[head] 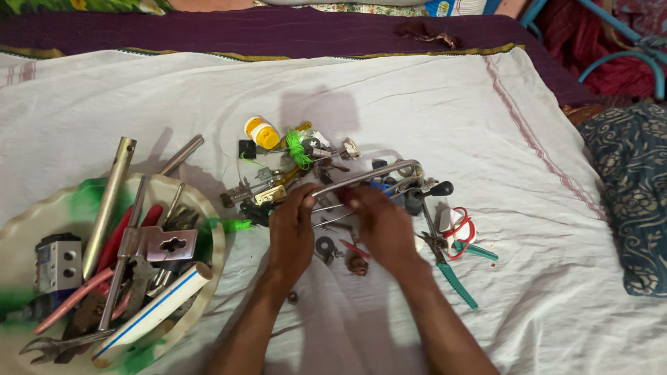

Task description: The person sits on a bed and works on a curved metal frame among scattered hardware parts, threading and twisting rods and fittings onto the frame by hand while holding it steady, occasionally wiping it with a cloth. The frame is turned over and repositioned on the sheet as the work continues.

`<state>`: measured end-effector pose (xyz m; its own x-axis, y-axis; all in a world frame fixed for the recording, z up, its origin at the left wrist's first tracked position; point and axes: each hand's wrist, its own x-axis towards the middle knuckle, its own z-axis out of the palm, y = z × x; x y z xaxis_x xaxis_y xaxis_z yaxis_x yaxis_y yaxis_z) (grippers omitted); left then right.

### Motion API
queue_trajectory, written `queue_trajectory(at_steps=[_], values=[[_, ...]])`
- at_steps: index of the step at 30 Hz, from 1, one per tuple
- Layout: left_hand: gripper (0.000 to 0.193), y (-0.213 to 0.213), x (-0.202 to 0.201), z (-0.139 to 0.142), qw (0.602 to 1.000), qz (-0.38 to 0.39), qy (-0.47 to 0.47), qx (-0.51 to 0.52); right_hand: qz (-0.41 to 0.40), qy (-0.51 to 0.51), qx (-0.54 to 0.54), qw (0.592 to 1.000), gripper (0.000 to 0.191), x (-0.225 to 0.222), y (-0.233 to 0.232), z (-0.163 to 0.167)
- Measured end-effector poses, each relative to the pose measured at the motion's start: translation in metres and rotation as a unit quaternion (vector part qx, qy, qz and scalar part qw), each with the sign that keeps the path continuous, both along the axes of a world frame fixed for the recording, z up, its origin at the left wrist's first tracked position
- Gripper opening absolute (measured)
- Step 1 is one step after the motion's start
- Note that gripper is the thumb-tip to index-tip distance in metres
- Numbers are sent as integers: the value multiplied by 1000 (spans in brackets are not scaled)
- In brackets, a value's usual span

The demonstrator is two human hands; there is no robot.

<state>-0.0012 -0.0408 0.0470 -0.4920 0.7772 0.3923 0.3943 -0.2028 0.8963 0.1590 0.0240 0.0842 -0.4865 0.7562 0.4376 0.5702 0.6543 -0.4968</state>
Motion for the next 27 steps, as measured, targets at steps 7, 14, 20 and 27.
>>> queue_trajectory(at_steps=[7, 14, 20, 27], values=[[24, 3, -2, -3, 997, -35, 1, 71, -60, 30, 42, 997, 16, 18, 13, 1], [28, 11, -16, -7, 990, -91, -102, -19, -107, 57, 36, 992, 17, 11, 4, 9], [31, 14, -25, -13, 973, -131, -185, -38, -140, 38, 22, 989, 16, 13, 3, 9], [36, 16, -29, -14, 966, -123, -211, -88, -160, -10, -50, 986, 20, 24, 18, 1]])
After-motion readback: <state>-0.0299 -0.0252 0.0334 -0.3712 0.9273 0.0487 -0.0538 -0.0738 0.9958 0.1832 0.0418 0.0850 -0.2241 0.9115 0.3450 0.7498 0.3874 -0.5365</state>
